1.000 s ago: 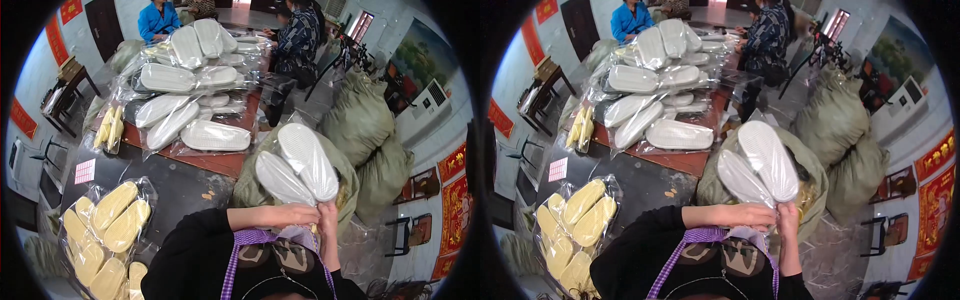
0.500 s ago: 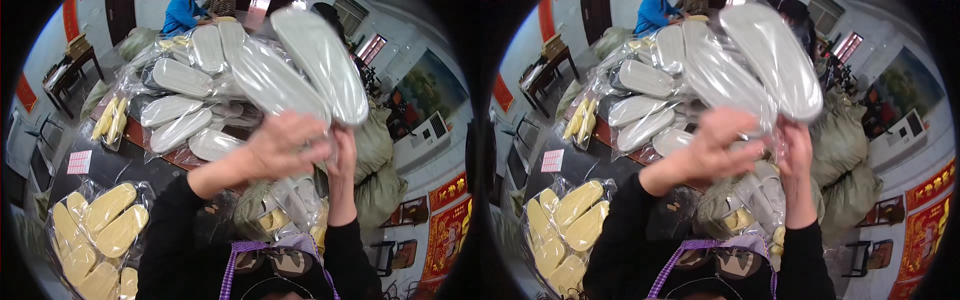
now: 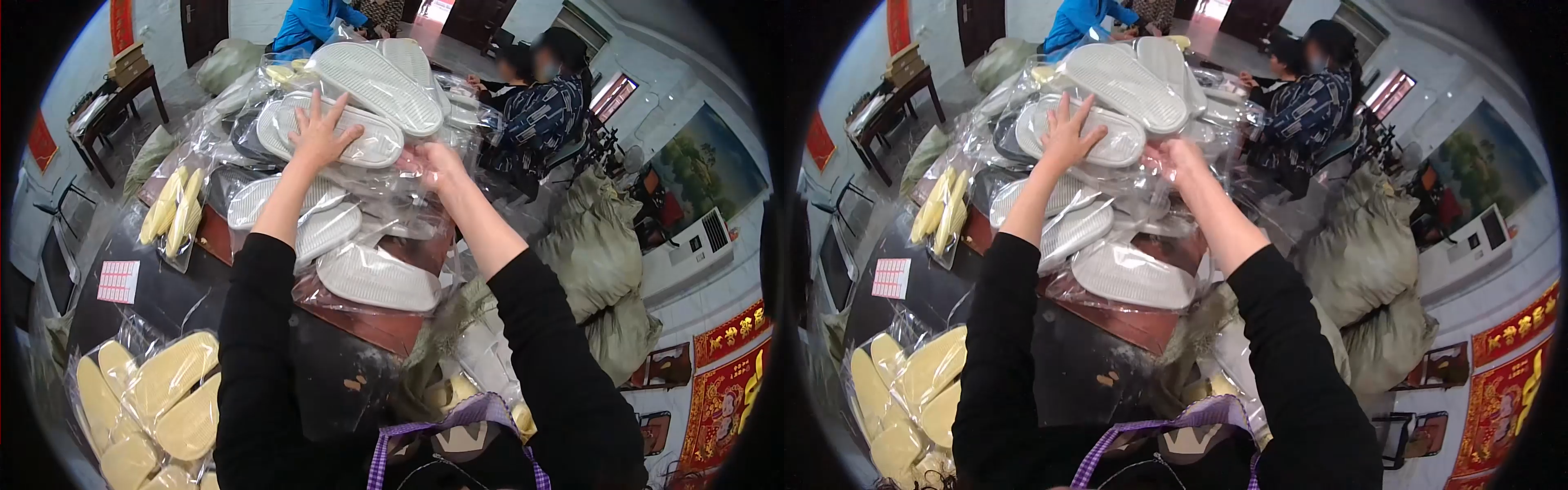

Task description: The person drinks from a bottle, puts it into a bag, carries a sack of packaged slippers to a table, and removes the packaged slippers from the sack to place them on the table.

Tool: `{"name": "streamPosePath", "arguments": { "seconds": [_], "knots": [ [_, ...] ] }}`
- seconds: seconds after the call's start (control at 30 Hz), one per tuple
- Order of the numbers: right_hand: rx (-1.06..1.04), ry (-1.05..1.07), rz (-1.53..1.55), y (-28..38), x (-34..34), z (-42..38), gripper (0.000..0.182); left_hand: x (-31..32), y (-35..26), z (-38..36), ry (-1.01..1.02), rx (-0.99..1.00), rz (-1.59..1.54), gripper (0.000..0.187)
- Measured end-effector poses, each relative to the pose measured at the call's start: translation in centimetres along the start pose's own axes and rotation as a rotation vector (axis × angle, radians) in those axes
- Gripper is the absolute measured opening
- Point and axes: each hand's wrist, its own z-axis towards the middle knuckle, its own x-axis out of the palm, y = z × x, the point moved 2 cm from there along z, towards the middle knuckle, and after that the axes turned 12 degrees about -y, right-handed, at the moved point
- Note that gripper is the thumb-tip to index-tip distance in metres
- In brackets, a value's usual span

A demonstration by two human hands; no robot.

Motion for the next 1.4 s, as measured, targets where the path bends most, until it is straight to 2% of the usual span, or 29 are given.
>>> {"name": "streamPosePath", "arguments": {
  "seconds": [0.07,0.1,0.17,0.27,0.37,0.47,0.6,0.8,1.0,1.1,1.2,1.23,1.33,1.4],
  "knots": [
    [-0.239,-0.118,-0.307,2.0,-0.3,0.2,0.034,0.8,-0.3,1.0,0.033,-0.006,0.079,0.071],
    [-0.565,-0.304,-0.629,4.7,0.7,-4.0,0.038,1.4,-0.4,1.4,0.021,-0.001,0.11,0.071],
    [-1.377,-0.585,-0.65,6.2,0.5,-3.6,0.052,2.8,-0.7,2.5,-0.01,0.019,0.17,0.071],
    [-1.631,-0.347,-0.932,8.0,2.5,-2.6,0.057,4.8,-1.1,4.2,-0.019,0.059,0.266,0.071],
    [-1.319,-0.192,-1.421,8.3,3.4,3.4,0.059,6.6,-1.3,6.4,0.016,0.044,0.307,0.069],
    [-1.006,-0.061,-1.66,7.2,3.1,8.8,0.055,8.3,-1.5,8.3,0.107,0.042,0.342,0.069],
    [-0.837,-0.033,-1.648,6.0,2.7,13.7,0.052,11.8,-0.7,9.8,0.137,0.038,0.366,0.069],
    [-0.759,-0.044,-1.668,4.7,2.7,18.5,0.048,15.8,0.5,11.7,0.202,0.004,0.409,0.067],
    [-0.772,-0.049,-1.645,2.8,0.7,21.4,0.047,18.8,0.7,11.6,0.188,0.016,0.437,0.066],
    [-1.042,0.018,-1.685,1.0,-1.2,26.9,0.044,19.3,0.5,11.2,0.189,0.015,0.444,0.065],
    [-0.862,0.035,-1.694,2.2,-1.2,22.0,0.045,19.2,0.2,11.3,0.182,0.022,0.463,0.065],
    [-0.833,0.029,-1.534,3.1,-0.9,18.4,0.043,19.2,0.2,11.3,0.184,0.016,0.47,0.065],
    [-1.053,0.002,-1.183,3.1,-3.6,13.4,0.038,19.0,0.0,11.3,0.212,0.001,0.511,0.067],
    [-1.207,-0.022,-1.129,3.7,-5.8,6.6,0.031,19.3,-0.1,11.5,0.215,-0.001,0.515,0.067]
  ]
}}
